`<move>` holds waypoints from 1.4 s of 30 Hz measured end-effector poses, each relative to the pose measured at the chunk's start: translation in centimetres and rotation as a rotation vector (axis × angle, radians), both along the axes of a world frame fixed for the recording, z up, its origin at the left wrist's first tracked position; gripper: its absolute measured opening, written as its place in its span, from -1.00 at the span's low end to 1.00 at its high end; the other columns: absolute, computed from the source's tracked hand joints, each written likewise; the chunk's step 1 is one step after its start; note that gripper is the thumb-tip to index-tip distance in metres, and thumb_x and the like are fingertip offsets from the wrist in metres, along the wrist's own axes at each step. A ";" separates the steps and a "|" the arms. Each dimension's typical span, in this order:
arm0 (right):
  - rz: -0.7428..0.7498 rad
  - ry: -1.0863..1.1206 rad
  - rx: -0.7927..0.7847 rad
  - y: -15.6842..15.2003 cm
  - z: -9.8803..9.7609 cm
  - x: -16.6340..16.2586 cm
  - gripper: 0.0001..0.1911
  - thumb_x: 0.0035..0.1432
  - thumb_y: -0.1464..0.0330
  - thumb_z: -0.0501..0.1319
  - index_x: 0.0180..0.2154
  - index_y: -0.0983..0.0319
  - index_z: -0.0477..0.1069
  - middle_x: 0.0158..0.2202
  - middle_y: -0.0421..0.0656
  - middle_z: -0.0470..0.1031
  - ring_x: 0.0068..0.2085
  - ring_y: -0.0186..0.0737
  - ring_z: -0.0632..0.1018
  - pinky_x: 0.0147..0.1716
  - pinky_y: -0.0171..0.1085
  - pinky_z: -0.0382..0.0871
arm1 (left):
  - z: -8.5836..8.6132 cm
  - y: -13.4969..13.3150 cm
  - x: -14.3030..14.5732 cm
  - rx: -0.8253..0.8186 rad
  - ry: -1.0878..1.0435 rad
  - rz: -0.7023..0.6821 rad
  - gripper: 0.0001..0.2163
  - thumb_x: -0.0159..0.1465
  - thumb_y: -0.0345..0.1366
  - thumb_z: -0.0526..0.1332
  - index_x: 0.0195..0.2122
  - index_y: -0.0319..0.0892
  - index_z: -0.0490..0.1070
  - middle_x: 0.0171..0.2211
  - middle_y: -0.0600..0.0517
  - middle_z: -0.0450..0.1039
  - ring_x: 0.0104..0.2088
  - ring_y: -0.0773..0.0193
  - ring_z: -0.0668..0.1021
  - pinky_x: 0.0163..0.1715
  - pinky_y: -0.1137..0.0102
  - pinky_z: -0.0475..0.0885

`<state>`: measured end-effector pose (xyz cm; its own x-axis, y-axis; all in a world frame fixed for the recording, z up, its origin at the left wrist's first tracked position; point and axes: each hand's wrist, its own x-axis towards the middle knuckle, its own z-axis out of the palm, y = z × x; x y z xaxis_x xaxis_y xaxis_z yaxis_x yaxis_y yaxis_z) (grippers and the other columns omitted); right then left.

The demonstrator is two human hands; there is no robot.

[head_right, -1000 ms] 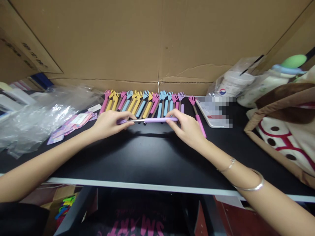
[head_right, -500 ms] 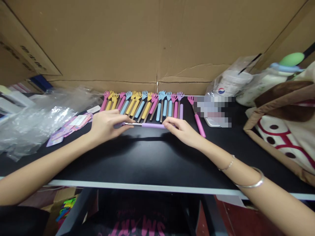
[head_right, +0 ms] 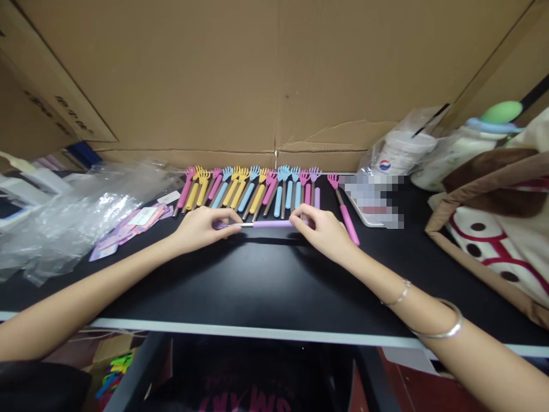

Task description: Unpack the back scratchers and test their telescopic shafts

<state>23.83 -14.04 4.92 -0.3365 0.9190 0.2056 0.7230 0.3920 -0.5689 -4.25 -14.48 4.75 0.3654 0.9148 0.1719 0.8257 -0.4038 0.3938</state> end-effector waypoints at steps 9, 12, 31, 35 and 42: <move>0.095 -0.192 0.113 -0.3 0.0 0.1 -0.71 0.23 0.12 0.06 -0.22 0.15 0.41 -0.47 -0.22 0.43 -0.48 -0.31 0.38 -0.47 -0.34 0.10 | 0.4 0.2 -0.5 -0.052 0.054 -0.040 -0.77 0.24 -0.02 0.15 -0.23 0.01 0.50 -0.51 0.20 0.48 -0.44 0.36 0.48 -0.48 0.49 0.14; 0.113 -0.181 0.064 -0.2 -0.2 0.3 -0.71 0.23 0.10 0.07 -0.25 0.15 0.39 -0.52 -0.25 0.38 -0.49 -0.32 0.37 -0.48 -0.35 0.09 | 0.2 -0.1 -0.5 0.141 0.107 -0.047 -0.76 0.25 -0.02 0.15 -0.25 -0.01 0.50 -0.46 0.15 0.47 -0.43 0.34 0.48 -0.49 0.48 0.12; 0.326 0.110 -0.313 0.1 -0.1 0.2 -0.56 0.26 0.03 -0.04 -0.34 0.25 0.32 -0.57 -0.30 0.15 -0.53 -0.38 0.20 -0.49 -0.33 0.09 | 0.0 -1.4 -0.3 0.642 0.204 -0.167 -0.73 0.34 -0.09 0.08 -0.25 0.00 0.56 -0.48 0.03 0.52 -0.39 0.28 0.45 -0.48 0.41 0.18; 0.291 0.092 -0.275 0.0 0.0 0.0 -0.55 0.26 0.04 -0.05 -0.35 0.26 0.34 -0.59 -0.30 0.16 -0.53 -0.38 0.22 -0.49 -0.33 0.10 | -0.2 -1.4 -0.1 0.553 0.187 -0.127 -0.73 0.32 -0.07 0.09 -0.26 0.00 0.56 -0.50 0.03 0.49 -0.40 0.29 0.46 -0.50 0.43 0.16; 0.181 -0.047 -0.112 -0.3 0.3 -0.4 -0.61 0.26 0.11 -0.05 -0.39 0.23 0.34 -0.52 -0.21 0.32 -0.48 -0.33 0.32 -0.43 -0.33 0.13 | -0.9 -1.1 0.3 0.281 0.165 -0.064 -0.73 0.28 0.01 0.11 -0.20 0.04 0.52 -0.45 0.09 0.49 -0.42 0.32 0.50 -0.50 0.48 0.13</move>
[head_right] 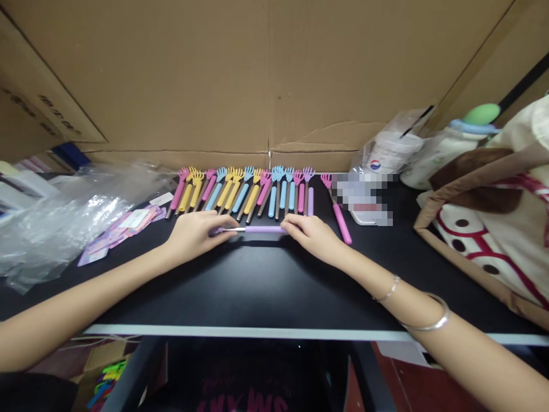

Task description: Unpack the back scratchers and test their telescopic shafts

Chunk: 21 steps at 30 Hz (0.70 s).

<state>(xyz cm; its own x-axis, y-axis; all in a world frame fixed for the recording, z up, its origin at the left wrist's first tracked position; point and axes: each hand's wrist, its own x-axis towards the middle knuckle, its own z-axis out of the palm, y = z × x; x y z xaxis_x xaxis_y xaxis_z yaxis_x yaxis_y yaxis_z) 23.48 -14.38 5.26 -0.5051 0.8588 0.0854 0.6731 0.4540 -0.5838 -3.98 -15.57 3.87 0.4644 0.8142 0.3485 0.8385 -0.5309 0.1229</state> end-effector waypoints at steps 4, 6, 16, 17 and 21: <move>-0.057 -0.050 0.126 -0.3 0.2 0.0 -0.67 0.25 0.11 0.00 -0.26 0.19 0.39 -0.45 -0.20 0.42 -0.45 -0.30 0.38 -0.44 -0.33 0.12 | 0.4 0.2 0.2 -0.181 -0.049 0.038 -0.67 0.30 0.08 0.04 -0.16 0.07 0.49 -0.50 0.15 0.51 -0.43 0.31 0.52 -0.49 0.49 0.13; -0.053 -0.087 0.165 -0.3 0.2 0.1 -0.69 0.23 0.12 0.04 -0.22 0.17 0.40 -0.47 -0.20 0.44 -0.47 -0.29 0.39 -0.47 -0.34 0.10 | 0.6 0.3 0.1 -0.264 -0.044 0.049 -0.66 0.31 0.09 0.02 -0.18 0.09 0.50 -0.54 0.17 0.50 -0.45 0.31 0.52 -0.50 0.49 0.12; 0.032 -0.120 0.135 0.0 0.0 0.5 -0.68 0.25 0.11 0.02 -0.19 0.14 0.42 -0.47 -0.22 0.45 -0.49 -0.29 0.40 -0.47 -0.34 0.10 | 0.4 0.2 -0.2 0.080 -0.015 0.018 -0.69 0.28 -0.01 0.11 -0.24 0.01 0.59 -0.45 0.04 0.55 -0.41 0.29 0.51 -0.50 0.46 0.15; 0.033 -0.113 0.136 0.0 0.0 0.5 -0.67 0.25 0.11 0.02 -0.19 0.14 0.42 -0.49 -0.22 0.43 -0.49 -0.29 0.40 -0.47 -0.34 0.10 | 0.4 0.1 -0.2 0.114 -0.015 0.006 -0.70 0.29 -0.02 0.11 -0.25 0.01 0.60 -0.47 0.03 0.54 -0.42 0.29 0.50 -0.51 0.46 0.15; 0.030 -0.088 0.126 -0.2 0.0 0.3 -0.67 0.26 0.12 0.00 -0.21 0.17 0.41 -0.51 -0.23 0.39 -0.50 -0.29 0.38 -0.47 -0.34 0.10 | 0.5 0.1 -0.2 0.194 -0.017 -0.023 -0.70 0.30 -0.05 0.09 -0.24 0.01 0.60 -0.48 0.03 0.54 -0.43 0.30 0.50 -0.51 0.45 0.15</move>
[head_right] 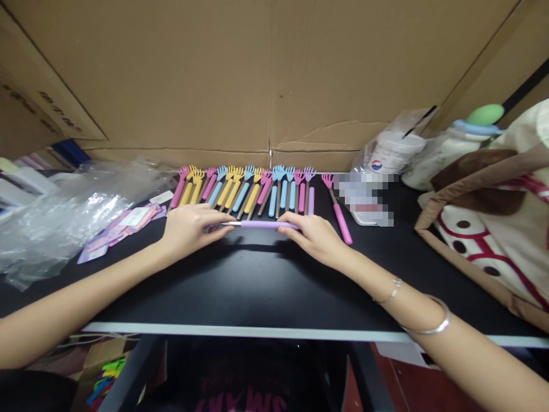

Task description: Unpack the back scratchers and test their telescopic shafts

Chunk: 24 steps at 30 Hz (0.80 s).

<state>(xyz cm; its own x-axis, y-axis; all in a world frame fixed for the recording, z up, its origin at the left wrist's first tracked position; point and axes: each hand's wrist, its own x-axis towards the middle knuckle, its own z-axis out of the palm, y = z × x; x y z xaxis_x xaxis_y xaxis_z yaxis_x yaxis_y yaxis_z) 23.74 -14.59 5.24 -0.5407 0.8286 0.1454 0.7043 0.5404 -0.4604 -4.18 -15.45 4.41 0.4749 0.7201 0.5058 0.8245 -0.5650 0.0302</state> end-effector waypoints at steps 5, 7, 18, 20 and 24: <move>-0.012 0.113 -0.030 0.1 0.0 -0.2 -0.69 0.26 0.13 0.00 -0.16 0.18 0.34 -0.47 -0.22 0.41 -0.44 -0.27 0.41 -0.38 -0.30 0.21 | -0.2 -0.2 0.4 -0.122 -0.022 0.045 -0.71 0.29 -0.01 0.09 -0.21 0.06 0.56 -0.49 0.08 0.52 -0.44 0.30 0.52 -0.52 0.46 0.13; -0.019 0.230 0.000 0.6 0.5 0.2 -0.69 0.27 0.13 -0.01 -0.10 0.19 0.29 -0.41 -0.19 0.44 -0.37 -0.24 0.46 -0.28 -0.27 0.27 | -0.3 -0.4 0.6 -0.219 -0.053 0.053 -0.70 0.28 0.04 0.08 -0.15 0.09 0.52 -0.48 0.12 0.53 -0.43 0.31 0.53 -0.51 0.47 0.14; -0.505 -0.201 0.456 9.6 2.5 9.2 -0.67 0.31 0.30 -0.01 0.00 0.33 0.32 -0.05 0.12 0.50 0.08 -0.04 0.38 0.19 0.10 -0.35 | -0.2 -0.5 1.1 -0.344 -0.027 0.029 -0.75 0.26 -0.03 0.10 -0.17 0.04 0.46 -0.59 0.18 0.46 -0.54 0.32 0.49 -0.51 0.48 0.13; -0.492 -0.239 0.383 10.7 1.7 10.6 -0.69 0.32 0.29 -0.02 -0.03 0.31 0.34 0.02 0.14 0.45 0.11 -0.03 0.36 0.16 0.14 -0.36 | -0.2 -0.5 1.1 -0.345 -0.023 0.017 -0.76 0.26 -0.04 0.10 -0.17 0.03 0.46 -0.59 0.18 0.46 -0.54 0.32 0.49 -0.51 0.48 0.13; -0.457 -0.276 0.334 11.7 0.5 11.8 -0.73 0.33 0.32 -0.01 -0.07 0.27 0.36 0.08 0.13 0.41 0.20 -0.03 0.26 0.14 0.20 -0.37 | -0.2 -0.5 1.0 -0.347 -0.027 -0.007 -0.76 0.25 -0.04 0.11 -0.17 0.03 0.46 -0.58 0.18 0.47 -0.54 0.32 0.50 -0.50 0.48 0.13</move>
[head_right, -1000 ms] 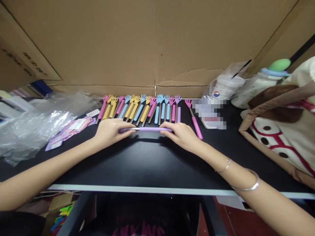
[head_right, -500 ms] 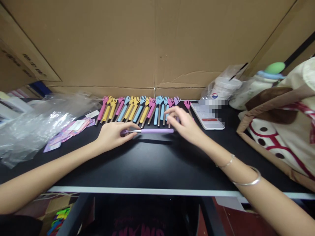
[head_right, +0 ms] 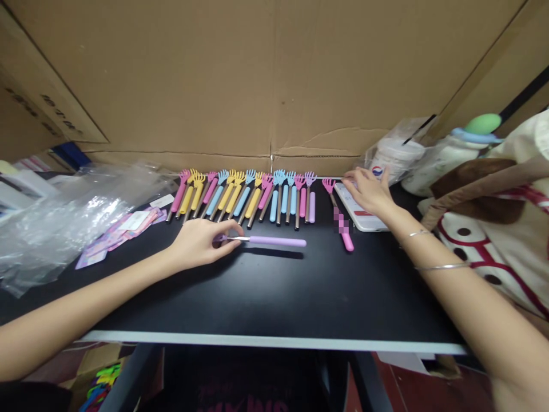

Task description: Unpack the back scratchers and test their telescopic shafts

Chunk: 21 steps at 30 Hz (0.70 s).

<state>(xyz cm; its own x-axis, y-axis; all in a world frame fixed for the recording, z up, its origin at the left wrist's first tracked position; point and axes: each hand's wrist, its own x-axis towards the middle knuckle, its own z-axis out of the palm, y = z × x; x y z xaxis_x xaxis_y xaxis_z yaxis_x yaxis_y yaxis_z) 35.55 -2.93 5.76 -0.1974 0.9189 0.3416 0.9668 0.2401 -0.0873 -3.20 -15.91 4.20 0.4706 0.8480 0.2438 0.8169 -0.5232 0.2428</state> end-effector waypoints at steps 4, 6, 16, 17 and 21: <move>0.010 -0.042 -0.023 0.1 -0.5 0.2 -0.71 0.32 0.28 0.00 -0.04 0.28 0.35 0.10 0.16 0.38 0.26 -0.01 0.18 0.14 0.22 -0.42 | -0.1 0.1 -0.1 0.007 0.000 -0.022 -0.75 0.26 -0.04 0.09 -0.17 0.03 0.47 -0.59 0.17 0.46 -0.54 0.32 0.49 -0.51 0.48 0.11; 0.007 -0.061 -0.023 0.1 -0.5 0.2 -0.69 0.32 0.27 -0.01 -0.04 0.28 0.35 0.09 0.16 0.38 0.26 0.01 0.18 0.14 0.24 -0.44 | -0.1 0.1 -0.1 0.004 0.009 -0.027 -0.74 0.26 -0.04 0.09 -0.17 0.02 0.47 -0.60 0.17 0.45 -0.53 0.31 0.50 -0.52 0.48 0.10; 0.005 -0.140 0.016 -0.7 -0.5 0.8 -0.68 0.26 0.27 -0.08 -0.09 0.26 0.31 0.00 0.08 0.45 0.23 0.05 0.22 0.15 0.33 -0.49 | 0.1 0.1 0.0 -0.030 0.048 -0.006 -0.77 0.27 -0.05 0.09 -0.18 0.03 0.45 -0.57 0.18 0.44 -0.51 0.33 0.49 -0.51 0.48 0.10; 0.012 -0.140 0.021 -0.9 -0.5 0.9 -0.66 0.26 0.25 -0.09 -0.07 0.26 0.30 0.03 0.08 0.44 0.24 0.06 0.20 0.16 0.34 -0.45 | 0.2 0.1 0.0 -0.027 0.052 -0.010 -0.77 0.27 -0.06 0.09 -0.17 0.02 0.45 -0.55 0.17 0.45 -0.49 0.32 0.49 -0.50 0.48 0.11; 0.044 -0.129 0.106 -1.5 0.1 2.2 -0.52 0.24 0.17 -0.14 0.00 0.31 0.30 0.06 0.16 0.38 0.22 0.15 0.19 0.17 0.27 -0.15 | 0.2 0.1 -0.2 0.007 0.040 -0.051 -0.79 0.29 -0.14 0.09 -0.15 -0.02 0.42 -0.38 0.11 0.48 -0.35 0.29 0.51 -0.43 0.46 0.21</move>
